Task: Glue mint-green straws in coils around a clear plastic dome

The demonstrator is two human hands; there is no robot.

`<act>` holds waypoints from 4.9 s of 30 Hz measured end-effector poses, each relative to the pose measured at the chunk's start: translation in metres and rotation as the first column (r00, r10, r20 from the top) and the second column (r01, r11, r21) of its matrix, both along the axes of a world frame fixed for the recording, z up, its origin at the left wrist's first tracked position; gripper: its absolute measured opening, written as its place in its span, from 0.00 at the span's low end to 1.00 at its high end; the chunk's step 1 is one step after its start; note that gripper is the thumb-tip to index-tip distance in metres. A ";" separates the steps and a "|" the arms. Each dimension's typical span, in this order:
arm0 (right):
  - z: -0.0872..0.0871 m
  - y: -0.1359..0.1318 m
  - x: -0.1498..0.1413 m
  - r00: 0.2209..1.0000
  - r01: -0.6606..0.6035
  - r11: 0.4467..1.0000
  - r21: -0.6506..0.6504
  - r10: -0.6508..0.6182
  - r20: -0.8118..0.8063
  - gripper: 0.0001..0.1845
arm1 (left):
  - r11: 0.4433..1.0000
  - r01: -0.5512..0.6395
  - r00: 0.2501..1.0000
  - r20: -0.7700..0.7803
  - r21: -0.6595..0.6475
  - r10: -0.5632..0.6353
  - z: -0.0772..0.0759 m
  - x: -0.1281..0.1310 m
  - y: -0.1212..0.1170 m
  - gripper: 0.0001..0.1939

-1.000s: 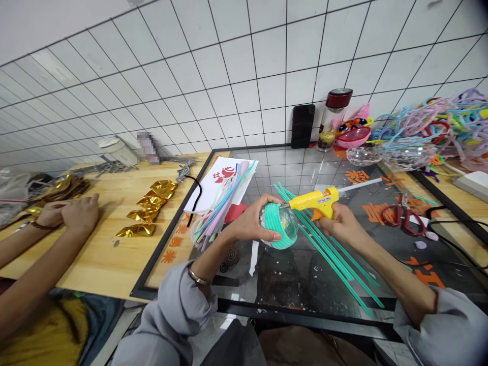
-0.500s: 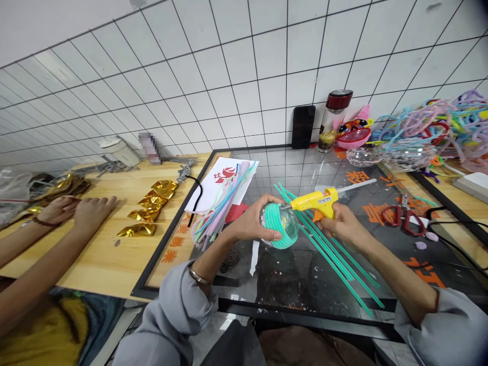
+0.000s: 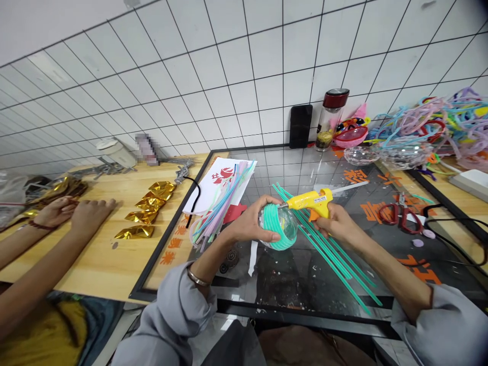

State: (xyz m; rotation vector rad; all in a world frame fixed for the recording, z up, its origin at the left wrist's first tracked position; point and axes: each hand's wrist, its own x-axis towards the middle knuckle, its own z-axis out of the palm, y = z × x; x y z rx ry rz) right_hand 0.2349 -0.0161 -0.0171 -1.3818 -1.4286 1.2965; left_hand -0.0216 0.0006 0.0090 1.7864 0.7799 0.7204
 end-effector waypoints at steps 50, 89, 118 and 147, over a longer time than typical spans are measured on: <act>0.004 0.000 0.006 1.000 0.014 1.000 -0.011 -0.014 0.005 0.07 | 1.000 -0.013 1.000 0.001 -0.007 0.013 0.003 0.001 -0.001 0.37; -0.011 0.003 0.011 0.997 0.020 0.994 0.104 -0.028 0.074 0.06 | 0.999 -0.018 1.000 -0.018 0.026 0.018 0.001 0.000 -0.001 0.38; -0.006 0.001 0.009 0.996 0.058 0.995 0.080 -0.063 0.067 0.07 | 0.991 0.013 0.999 0.027 0.129 -0.017 0.002 0.002 -0.001 0.35; -0.006 0.001 0.009 0.997 0.049 0.996 0.077 -0.054 0.057 0.06 | 0.997 -0.020 0.999 0.031 0.076 0.017 0.003 0.000 -0.002 0.34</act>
